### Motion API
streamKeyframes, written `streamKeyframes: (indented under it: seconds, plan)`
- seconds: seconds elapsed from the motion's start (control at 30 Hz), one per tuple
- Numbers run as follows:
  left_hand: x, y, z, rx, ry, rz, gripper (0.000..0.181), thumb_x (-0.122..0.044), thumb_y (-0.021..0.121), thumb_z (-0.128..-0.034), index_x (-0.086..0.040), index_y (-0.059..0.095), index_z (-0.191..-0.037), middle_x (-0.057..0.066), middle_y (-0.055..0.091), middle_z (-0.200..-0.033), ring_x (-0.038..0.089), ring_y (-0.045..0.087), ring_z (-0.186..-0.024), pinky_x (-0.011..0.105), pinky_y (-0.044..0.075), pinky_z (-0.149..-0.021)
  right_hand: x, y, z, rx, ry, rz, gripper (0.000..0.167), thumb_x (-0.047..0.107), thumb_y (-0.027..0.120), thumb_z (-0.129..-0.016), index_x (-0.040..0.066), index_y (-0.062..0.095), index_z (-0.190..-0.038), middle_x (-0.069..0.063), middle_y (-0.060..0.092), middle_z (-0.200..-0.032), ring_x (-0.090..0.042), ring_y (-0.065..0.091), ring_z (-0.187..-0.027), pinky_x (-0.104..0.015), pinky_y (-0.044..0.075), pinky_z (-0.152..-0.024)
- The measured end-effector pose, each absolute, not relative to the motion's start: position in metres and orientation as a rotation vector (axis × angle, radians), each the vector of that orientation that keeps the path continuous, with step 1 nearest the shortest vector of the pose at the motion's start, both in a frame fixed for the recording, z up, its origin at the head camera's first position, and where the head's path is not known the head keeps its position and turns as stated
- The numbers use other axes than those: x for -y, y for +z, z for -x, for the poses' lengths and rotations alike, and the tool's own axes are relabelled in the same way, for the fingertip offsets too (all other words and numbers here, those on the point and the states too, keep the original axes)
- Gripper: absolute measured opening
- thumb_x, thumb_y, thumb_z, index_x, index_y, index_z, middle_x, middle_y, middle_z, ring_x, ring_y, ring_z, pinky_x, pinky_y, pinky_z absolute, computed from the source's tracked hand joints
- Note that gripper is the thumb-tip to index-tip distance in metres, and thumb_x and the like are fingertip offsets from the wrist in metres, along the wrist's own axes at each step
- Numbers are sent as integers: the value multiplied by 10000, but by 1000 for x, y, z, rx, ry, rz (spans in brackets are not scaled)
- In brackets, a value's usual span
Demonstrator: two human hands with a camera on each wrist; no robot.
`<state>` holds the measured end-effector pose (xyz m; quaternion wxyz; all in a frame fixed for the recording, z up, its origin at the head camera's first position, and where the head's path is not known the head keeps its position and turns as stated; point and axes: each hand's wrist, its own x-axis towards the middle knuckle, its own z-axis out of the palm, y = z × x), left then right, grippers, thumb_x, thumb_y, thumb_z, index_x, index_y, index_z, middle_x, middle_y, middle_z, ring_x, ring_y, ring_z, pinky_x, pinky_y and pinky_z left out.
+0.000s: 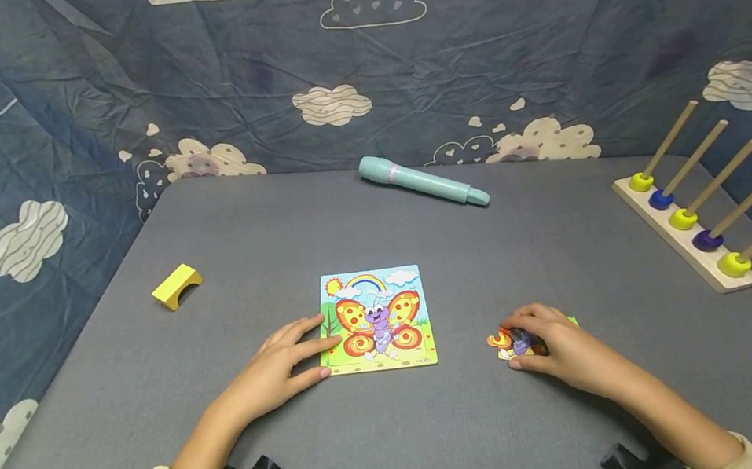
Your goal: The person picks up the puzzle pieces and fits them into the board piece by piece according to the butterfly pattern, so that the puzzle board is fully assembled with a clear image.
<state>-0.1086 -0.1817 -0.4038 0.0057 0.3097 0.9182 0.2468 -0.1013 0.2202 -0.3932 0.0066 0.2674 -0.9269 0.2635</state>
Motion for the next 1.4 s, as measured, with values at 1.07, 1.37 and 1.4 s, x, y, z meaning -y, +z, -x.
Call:
streamKeyframes:
  seconds: [1.07, 1.37, 1.4]
  plan:
    - [173, -404, 105, -2930, 733, -890, 381, -345, 620, -843, -244, 585, -1209, 72, 374, -1375, 284, 340, -1233, 490, 253, -984, -90, -381, 131, 2596, 1046, -1194, 367, 222, 728, -730, 89, 608, -1051, 25, 556, -989, -109, 489, -886, -271, 415, -765]
    - [169, -405, 104, -2939, 751, -968, 396, -325, 625, -844, -153, 584, -1198, 18, 427, -1337, 228, 331, -1251, 468, 271, -986, -72, -400, 137, 2716, 863, -1206, 382, 255, 728, -727, 79, 617, -1047, -14, 563, -989, -155, 503, -937, -360, 406, -807]
    - [168, -405, 104, -2933, 753, -980, 407, -326, 621, -846, -138, 576, -1204, 13, 438, -1329, 217, 337, -1250, 457, 274, -988, -71, -400, 138, 2725, 866, -1197, 377, 257, 728, -729, 85, 620, -1046, -11, 558, -994, -155, 496, -943, -364, 401, -809]
